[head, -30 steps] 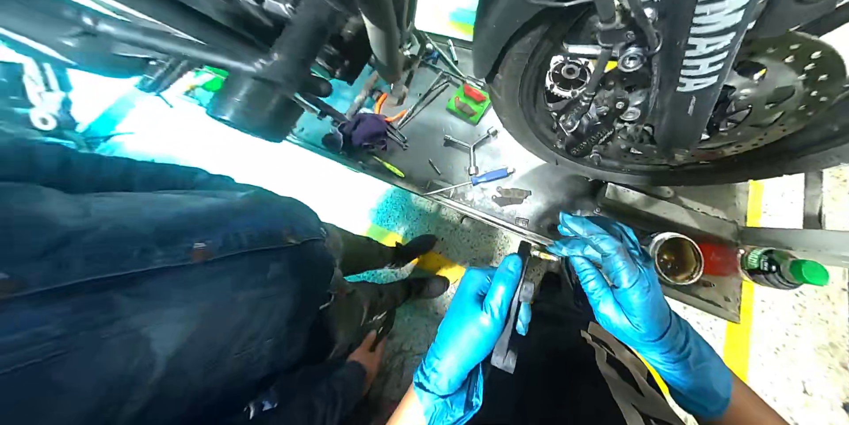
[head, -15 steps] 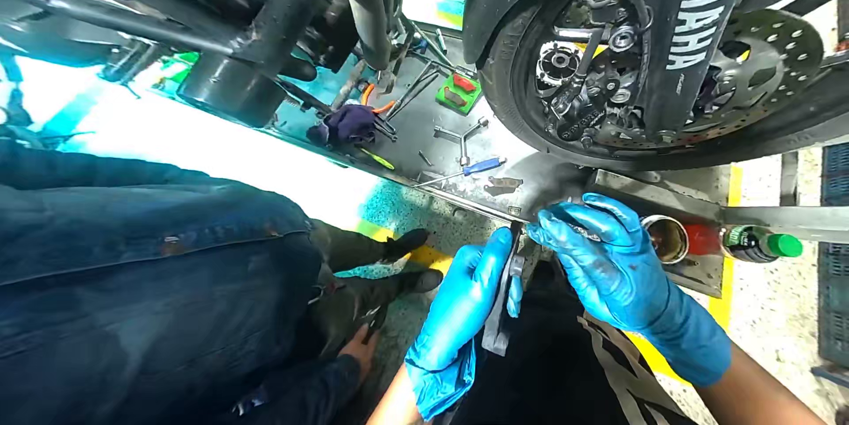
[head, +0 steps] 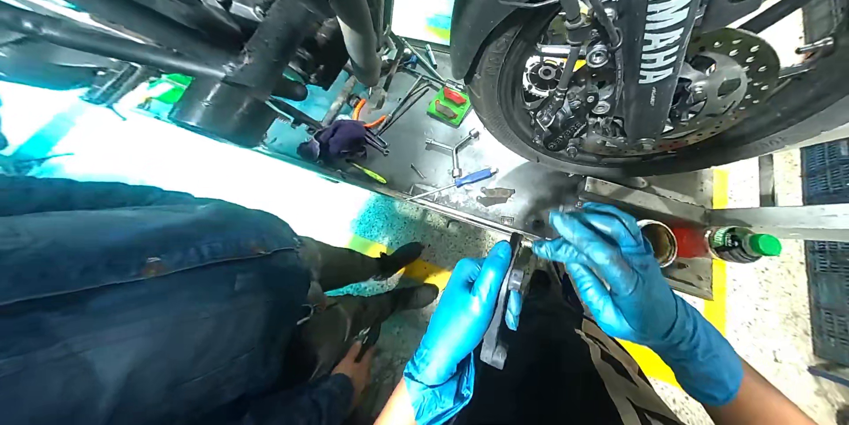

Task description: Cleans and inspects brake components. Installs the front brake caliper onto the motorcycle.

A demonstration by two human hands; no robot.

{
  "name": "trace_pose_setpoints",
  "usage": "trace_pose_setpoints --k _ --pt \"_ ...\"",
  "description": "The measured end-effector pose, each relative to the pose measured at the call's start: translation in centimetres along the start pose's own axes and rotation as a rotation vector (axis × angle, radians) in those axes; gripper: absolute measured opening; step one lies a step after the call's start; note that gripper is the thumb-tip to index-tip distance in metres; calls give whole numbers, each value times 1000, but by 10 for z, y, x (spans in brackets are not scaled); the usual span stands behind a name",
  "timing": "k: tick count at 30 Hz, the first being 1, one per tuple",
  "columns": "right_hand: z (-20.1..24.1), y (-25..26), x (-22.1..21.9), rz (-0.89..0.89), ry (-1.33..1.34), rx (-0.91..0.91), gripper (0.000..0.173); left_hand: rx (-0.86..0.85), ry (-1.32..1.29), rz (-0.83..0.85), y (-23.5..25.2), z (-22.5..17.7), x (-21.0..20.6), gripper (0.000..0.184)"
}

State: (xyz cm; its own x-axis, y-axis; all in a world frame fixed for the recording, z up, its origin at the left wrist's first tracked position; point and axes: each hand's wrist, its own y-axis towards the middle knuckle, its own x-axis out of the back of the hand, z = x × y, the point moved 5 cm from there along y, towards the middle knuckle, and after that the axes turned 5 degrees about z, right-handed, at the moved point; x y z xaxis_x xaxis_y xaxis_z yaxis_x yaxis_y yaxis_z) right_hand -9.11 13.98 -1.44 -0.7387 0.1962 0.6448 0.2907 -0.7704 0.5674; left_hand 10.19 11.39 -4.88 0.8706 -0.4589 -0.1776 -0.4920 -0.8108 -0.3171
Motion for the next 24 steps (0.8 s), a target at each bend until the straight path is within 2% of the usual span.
trace_pose_setpoints --k 3,6,10,12,15,17,19,20,24 --pt "0 -2 13 -44 15 -12 28 -39 20 7 4 -2 0 60" --pt "-2 1 11 -34 -21 -55 36 -89 65 16 7 -6 -2 60" --pt "0 -2 16 -59 9 -57 37 -125 104 12 11 -9 -3 59" --pt "0 0 14 -47 -50 -77 45 -126 107 9 11 -8 -2 59" --pt "0 -3 8 -62 -66 -21 45 -143 114 21 14 -10 -1 60" --pt "-2 -3 12 -78 -52 -70 44 -151 106 34 14 -9 -1 59" --pt "-6 1 12 -42 -50 -137 55 -184 132 62 15 -9 0 59" --pt "-8 1 10 -32 -5 -152 58 -206 154 81 15 -9 0 59" --pt "-15 -3 15 -77 341 -275 48 -336 209 151 16 -11 -2 61"
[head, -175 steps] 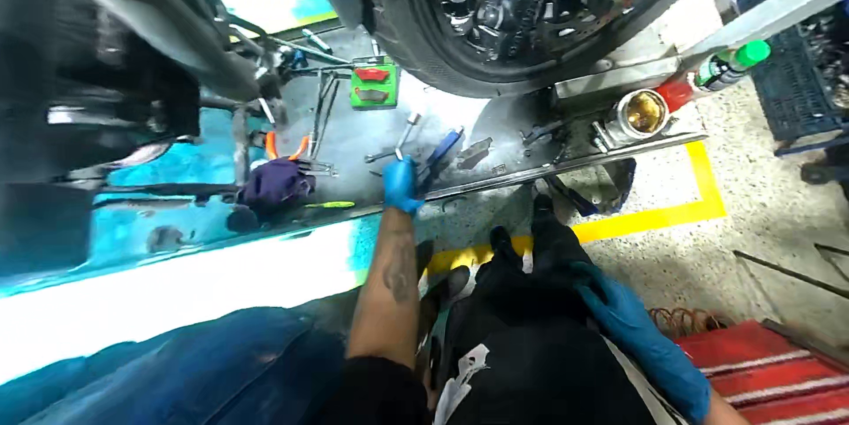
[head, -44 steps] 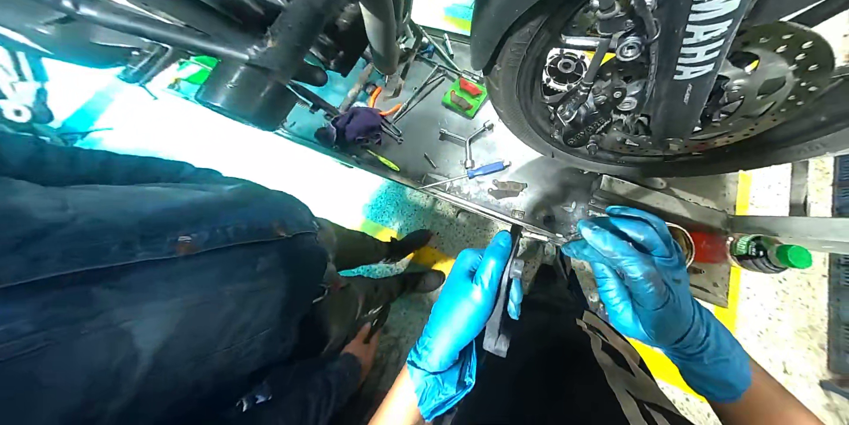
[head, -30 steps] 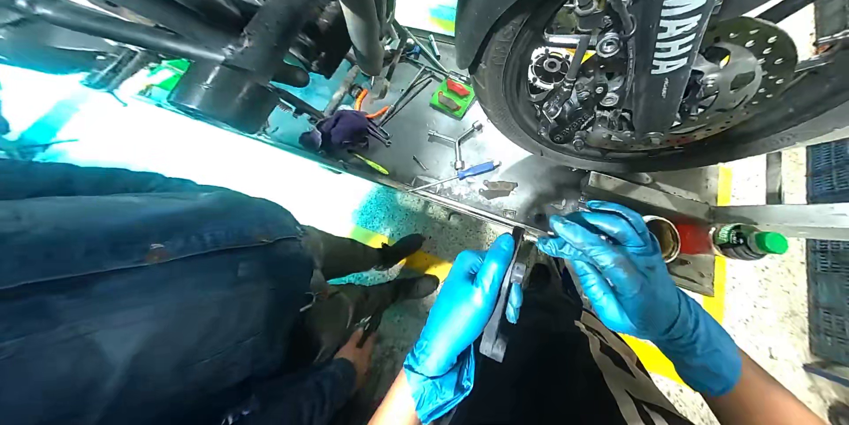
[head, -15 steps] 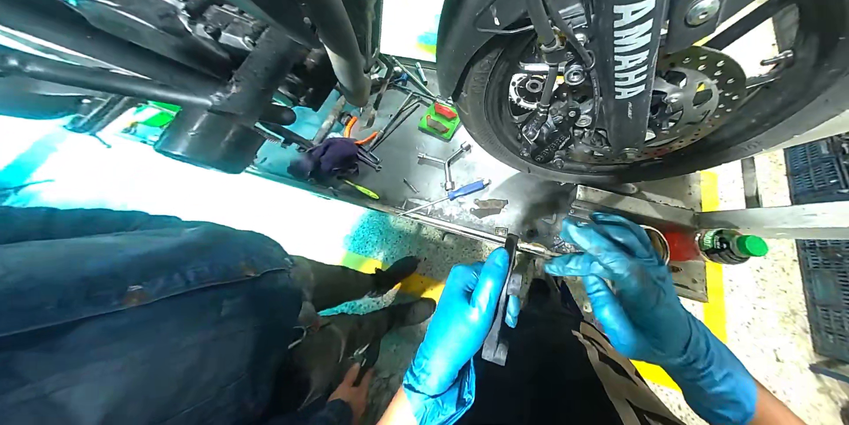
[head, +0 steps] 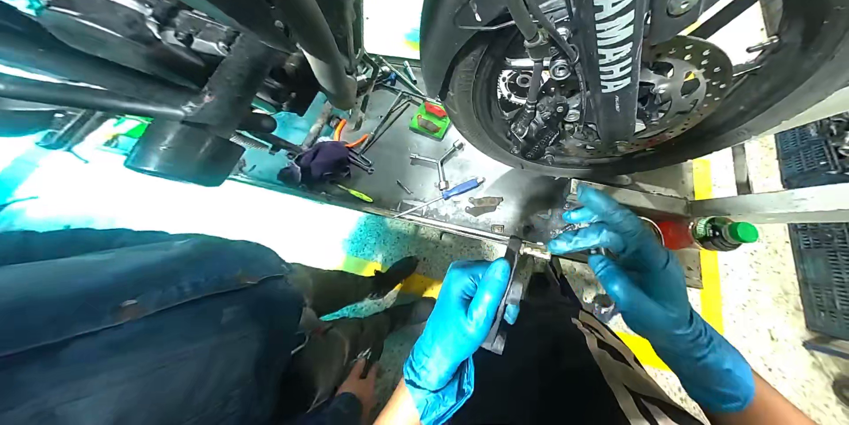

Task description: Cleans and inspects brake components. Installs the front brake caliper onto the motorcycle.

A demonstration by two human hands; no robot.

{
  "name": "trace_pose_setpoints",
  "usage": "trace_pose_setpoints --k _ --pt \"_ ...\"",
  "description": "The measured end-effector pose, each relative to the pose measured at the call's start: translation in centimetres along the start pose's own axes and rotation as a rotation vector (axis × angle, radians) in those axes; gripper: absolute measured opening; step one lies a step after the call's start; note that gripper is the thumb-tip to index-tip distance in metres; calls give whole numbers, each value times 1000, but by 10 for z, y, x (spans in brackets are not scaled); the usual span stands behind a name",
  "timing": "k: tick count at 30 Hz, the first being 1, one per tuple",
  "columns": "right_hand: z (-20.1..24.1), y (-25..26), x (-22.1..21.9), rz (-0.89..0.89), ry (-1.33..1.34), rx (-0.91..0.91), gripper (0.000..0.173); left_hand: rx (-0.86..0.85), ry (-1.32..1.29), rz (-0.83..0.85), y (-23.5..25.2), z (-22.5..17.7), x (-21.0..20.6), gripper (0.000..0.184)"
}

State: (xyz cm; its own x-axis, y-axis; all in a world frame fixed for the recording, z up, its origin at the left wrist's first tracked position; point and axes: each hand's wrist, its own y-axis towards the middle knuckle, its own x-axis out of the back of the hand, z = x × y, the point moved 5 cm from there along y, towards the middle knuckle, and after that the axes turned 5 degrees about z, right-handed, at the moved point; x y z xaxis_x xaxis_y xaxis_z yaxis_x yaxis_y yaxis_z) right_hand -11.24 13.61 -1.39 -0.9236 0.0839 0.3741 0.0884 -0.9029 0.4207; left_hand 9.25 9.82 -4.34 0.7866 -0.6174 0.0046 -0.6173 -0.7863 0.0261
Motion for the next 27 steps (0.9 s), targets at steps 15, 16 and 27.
trace_pose_setpoints --k 15,16,27 --pt "0 5 -7 91 139 -20 59 -221 1 -17 5 -1 6 60" --pt "2 6 -5 73 156 -21 58 -240 16 -16 6 -2 6 60" --pt "-62 -82 50 -128 -346 -273 47 -34 -135 -35 -4 11 1 38"
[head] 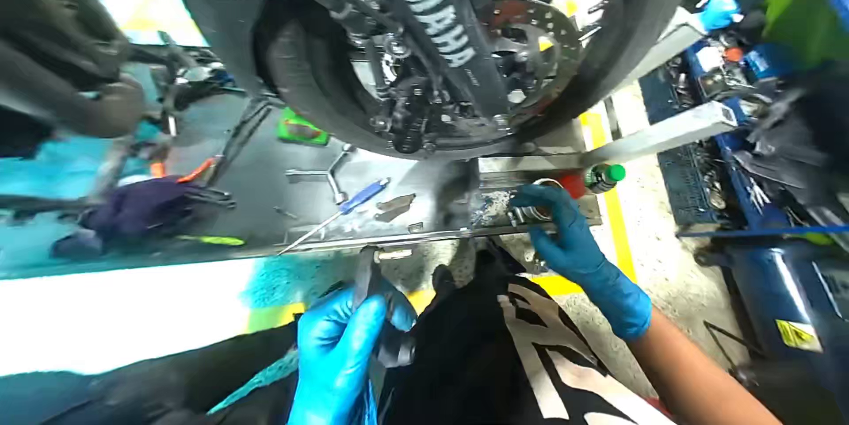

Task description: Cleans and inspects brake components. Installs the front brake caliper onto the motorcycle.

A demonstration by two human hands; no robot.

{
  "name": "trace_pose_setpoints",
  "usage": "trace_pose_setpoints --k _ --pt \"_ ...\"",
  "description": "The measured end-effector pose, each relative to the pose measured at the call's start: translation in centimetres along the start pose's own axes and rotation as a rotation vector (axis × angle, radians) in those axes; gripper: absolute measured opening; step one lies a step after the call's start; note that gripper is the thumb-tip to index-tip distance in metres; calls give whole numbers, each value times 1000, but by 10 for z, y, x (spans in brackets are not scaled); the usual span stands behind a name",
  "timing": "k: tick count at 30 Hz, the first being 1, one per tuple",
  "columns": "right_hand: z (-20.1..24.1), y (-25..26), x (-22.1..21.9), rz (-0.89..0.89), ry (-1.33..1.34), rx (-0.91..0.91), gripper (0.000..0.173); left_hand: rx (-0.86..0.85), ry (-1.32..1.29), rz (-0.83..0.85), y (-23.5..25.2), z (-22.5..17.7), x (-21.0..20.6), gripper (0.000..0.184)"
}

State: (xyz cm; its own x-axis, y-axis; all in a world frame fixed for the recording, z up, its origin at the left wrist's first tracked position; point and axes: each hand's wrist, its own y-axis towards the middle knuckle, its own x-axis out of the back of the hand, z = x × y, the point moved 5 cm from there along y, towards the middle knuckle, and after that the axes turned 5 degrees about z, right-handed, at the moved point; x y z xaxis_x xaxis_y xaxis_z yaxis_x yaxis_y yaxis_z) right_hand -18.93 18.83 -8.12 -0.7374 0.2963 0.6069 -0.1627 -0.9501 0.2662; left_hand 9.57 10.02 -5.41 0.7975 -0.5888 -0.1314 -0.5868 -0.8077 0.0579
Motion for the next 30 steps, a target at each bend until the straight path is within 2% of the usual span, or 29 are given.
trace_pose_setpoints --k 2,5,7,9,13,21,24,27,30 --pt "-62 -34 16 -63 -172 -257 43 76 9 -17 -5 12 -3 39" --pt "-128 -68 9 -15 -367 -519 58 145 -26 -6 -10 31 -10 45" --pt "-147 -74 -16 134 -450 -572 71 169 -101 18 -14 40 -17 47" --pt "-161 -75 -42 239 -554 -552 75 182 -121 55 -19 44 -23 48" --pt "-184 -68 -65 273 -640 -567 78 194 -51 110 -28 42 -26 48" --pt "-198 -50 -70 379 -692 -678 68 165 -14 61 -36 33 -23 48" --pt "-191 -46 -64 399 -652 -698 66 193 -15 -5 -39 32 -23 46" --pt "-170 -51 -46 245 -501 -632 63 251 -38 -118 -41 32 -21 43" --pt "-127 -44 -28 68 -194 -532 55 248 -1 -185 -38 28 -15 36"
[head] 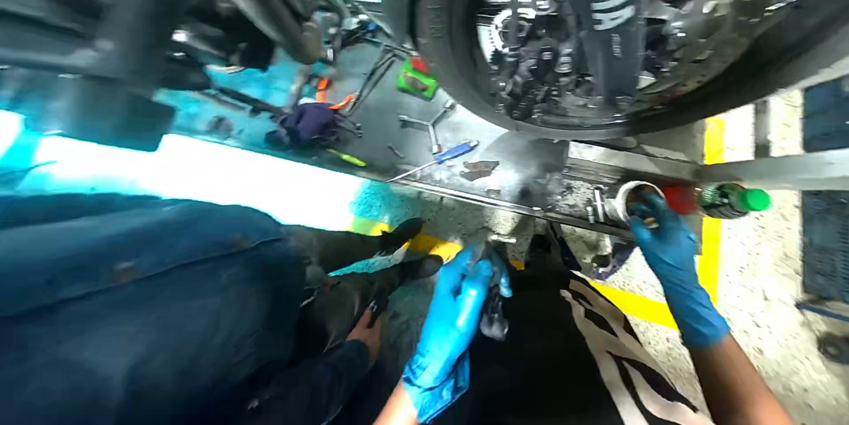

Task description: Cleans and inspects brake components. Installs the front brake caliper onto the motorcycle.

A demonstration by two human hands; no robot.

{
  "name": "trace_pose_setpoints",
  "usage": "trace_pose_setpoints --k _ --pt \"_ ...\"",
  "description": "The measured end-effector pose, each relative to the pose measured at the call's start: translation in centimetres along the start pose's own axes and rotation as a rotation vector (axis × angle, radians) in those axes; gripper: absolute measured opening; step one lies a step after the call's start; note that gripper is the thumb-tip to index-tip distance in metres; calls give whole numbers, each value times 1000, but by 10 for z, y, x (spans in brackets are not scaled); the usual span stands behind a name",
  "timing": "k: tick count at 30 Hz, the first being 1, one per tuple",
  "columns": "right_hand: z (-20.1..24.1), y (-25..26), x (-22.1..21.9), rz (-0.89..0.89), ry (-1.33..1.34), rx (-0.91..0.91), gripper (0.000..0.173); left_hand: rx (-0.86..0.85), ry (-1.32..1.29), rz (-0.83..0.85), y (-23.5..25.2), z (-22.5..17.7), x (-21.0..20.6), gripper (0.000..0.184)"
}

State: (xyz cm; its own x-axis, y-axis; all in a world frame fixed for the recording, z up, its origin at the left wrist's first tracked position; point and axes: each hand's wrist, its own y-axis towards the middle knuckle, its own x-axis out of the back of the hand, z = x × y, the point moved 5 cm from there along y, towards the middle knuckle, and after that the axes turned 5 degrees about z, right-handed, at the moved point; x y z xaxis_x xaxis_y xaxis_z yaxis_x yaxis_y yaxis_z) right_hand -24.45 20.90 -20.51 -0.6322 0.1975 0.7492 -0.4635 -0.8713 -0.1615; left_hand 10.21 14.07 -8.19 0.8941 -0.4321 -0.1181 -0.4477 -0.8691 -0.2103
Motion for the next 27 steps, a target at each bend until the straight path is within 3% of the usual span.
trace_pose_setpoints --k 5,9,19,27 --pt "148 -41 31 100 755 308 34 -112 210 0 8 -23 0 30" --pt "220 -52 40 286 902 620 34 -310 408 51 12 -42 -4 24" --pt "245 -60 34 512 1037 587 35 -657 533 207 8 -58 -4 20" --pt "243 -69 39 388 874 694 29 -729 494 253 7 -63 1 16"
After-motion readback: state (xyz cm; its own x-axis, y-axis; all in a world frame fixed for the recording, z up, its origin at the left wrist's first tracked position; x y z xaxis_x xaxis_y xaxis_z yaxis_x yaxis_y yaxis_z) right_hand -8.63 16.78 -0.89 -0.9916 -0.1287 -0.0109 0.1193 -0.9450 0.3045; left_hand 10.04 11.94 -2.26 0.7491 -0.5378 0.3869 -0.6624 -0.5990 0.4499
